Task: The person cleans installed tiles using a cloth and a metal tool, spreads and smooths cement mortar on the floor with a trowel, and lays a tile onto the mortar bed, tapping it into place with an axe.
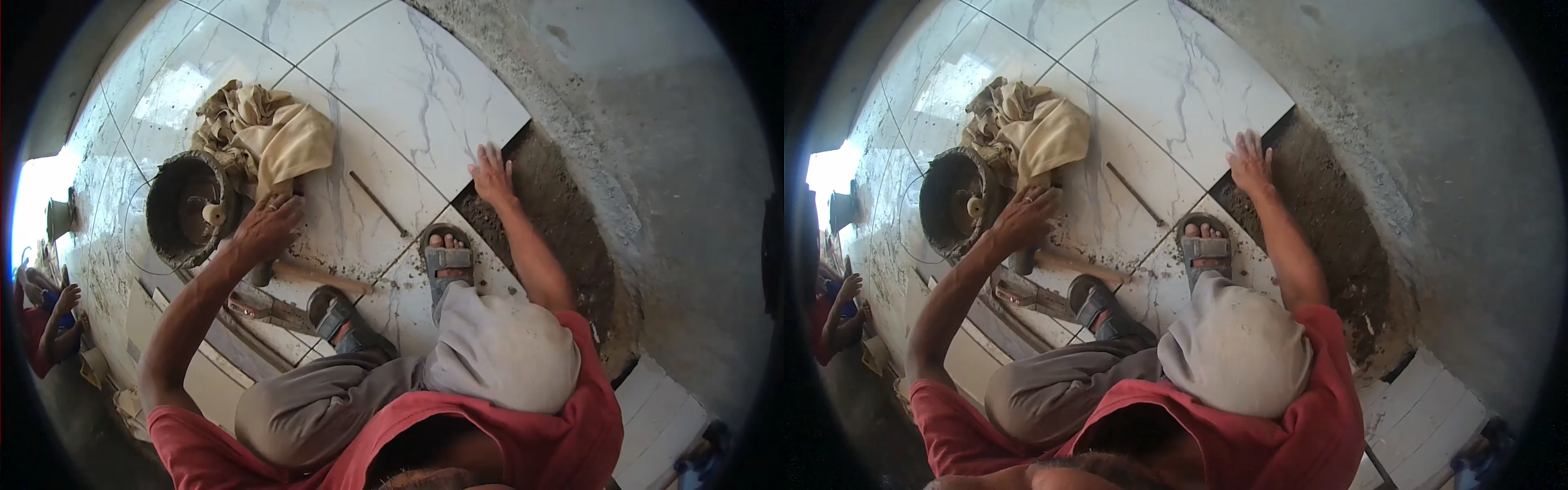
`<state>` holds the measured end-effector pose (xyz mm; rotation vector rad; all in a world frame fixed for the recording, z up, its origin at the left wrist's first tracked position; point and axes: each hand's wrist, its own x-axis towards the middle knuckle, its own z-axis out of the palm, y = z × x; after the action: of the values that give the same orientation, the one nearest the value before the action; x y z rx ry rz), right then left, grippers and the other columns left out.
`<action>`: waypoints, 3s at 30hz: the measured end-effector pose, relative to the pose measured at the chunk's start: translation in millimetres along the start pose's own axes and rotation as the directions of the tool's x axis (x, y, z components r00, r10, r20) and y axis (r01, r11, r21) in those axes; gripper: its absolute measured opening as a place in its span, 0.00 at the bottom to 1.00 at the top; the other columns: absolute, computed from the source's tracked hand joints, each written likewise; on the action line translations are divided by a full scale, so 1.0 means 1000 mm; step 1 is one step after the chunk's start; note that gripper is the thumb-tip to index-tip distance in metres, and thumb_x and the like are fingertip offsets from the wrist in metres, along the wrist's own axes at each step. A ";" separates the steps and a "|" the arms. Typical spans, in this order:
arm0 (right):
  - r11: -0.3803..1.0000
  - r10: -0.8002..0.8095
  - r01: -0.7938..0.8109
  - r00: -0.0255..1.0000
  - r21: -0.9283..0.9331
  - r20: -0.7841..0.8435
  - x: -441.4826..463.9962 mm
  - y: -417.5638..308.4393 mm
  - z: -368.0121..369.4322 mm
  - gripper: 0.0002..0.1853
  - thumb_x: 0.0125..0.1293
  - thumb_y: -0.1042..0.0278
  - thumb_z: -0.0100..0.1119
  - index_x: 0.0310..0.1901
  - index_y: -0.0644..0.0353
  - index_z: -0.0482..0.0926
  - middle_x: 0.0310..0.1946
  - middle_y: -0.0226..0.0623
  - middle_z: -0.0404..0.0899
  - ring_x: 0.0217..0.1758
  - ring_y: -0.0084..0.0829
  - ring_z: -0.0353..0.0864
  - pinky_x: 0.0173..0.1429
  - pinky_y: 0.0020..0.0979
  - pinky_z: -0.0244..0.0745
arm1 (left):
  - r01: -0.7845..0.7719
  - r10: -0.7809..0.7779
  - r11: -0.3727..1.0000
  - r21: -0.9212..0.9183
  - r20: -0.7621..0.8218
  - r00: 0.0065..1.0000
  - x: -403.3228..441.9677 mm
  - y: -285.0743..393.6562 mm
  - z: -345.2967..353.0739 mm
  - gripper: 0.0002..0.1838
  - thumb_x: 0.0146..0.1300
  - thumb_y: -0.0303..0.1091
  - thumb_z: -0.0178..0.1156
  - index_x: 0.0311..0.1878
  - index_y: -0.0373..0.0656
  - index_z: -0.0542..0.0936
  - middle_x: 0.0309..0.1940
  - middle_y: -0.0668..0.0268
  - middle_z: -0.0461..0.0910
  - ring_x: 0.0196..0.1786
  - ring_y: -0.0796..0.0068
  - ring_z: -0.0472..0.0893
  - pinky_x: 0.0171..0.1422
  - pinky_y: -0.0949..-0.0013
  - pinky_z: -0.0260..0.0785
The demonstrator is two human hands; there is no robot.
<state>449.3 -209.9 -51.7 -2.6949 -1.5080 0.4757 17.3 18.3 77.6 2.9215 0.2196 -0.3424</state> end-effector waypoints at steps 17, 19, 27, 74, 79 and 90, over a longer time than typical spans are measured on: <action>0.932 0.231 -0.306 0.915 0.195 0.332 -0.279 0.022 -0.071 0.19 0.65 0.60 0.52 0.52 0.64 0.76 0.47 0.51 0.79 0.52 0.49 0.78 0.56 0.41 0.71 | -0.156 0.347 0.921 -0.357 0.570 0.744 0.067 0.076 0.099 0.21 0.51 0.51 0.66 0.41 0.45 0.80 0.34 0.54 0.82 0.42 0.50 0.81 0.47 0.53 0.72; 0.910 0.130 -0.223 0.954 0.350 0.271 -0.307 0.013 -0.048 0.18 0.65 0.59 0.53 0.51 0.63 0.77 0.44 0.53 0.79 0.50 0.49 0.79 0.52 0.42 0.72 | -0.204 0.364 0.924 -0.324 0.580 0.729 0.068 0.077 0.109 0.21 0.52 0.52 0.65 0.41 0.45 0.81 0.35 0.54 0.82 0.43 0.50 0.81 0.48 0.53 0.72; 0.705 0.317 -0.393 0.919 0.590 0.233 -0.382 -0.040 0.005 0.19 0.64 0.60 0.51 0.52 0.62 0.76 0.47 0.50 0.77 0.52 0.48 0.77 0.55 0.39 0.71 | -0.120 0.270 0.954 -0.276 0.607 0.747 0.074 0.081 0.094 0.19 0.51 0.47 0.64 0.41 0.43 0.83 0.37 0.55 0.83 0.43 0.52 0.82 0.48 0.55 0.73; 0.406 -0.448 -0.355 0.725 0.842 0.522 -0.279 0.034 0.004 0.22 0.62 0.47 0.56 0.44 0.59 0.76 0.38 0.54 0.79 0.45 0.54 0.79 0.46 0.46 0.72 | 0.916 -0.861 -0.266 -0.299 0.501 -0.086 -0.167 0.274 0.117 0.11 0.62 0.30 0.57 0.48 0.41 0.74 0.43 0.51 0.77 0.48 0.55 0.77 0.52 0.59 0.68; 0.396 -0.456 0.094 0.884 0.913 0.107 -0.190 -0.077 0.047 0.39 0.60 0.41 0.57 0.60 0.70 0.64 0.55 0.60 0.72 0.60 0.53 0.72 0.62 0.43 0.67 | 0.847 -0.929 -0.174 -0.502 0.370 0.028 -0.119 0.279 0.102 0.12 0.62 0.29 0.55 0.49 0.41 0.73 0.44 0.51 0.76 0.49 0.54 0.75 0.52 0.59 0.68; 0.204 -0.564 0.099 0.825 0.974 0.034 -0.029 -0.118 -0.056 0.45 0.51 0.23 0.54 0.50 0.66 0.77 0.44 0.57 0.79 0.53 0.48 0.78 0.57 0.39 0.72 | 0.447 -0.974 0.111 -0.887 -0.007 0.227 0.064 0.267 0.046 0.12 0.64 0.28 0.52 0.51 0.40 0.71 0.46 0.49 0.74 0.50 0.52 0.73 0.53 0.58 0.67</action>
<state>352.4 -163.7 28.0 -1.2480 -1.1457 1.3995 114.0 -242.8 63.8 1.5868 1.6611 0.5682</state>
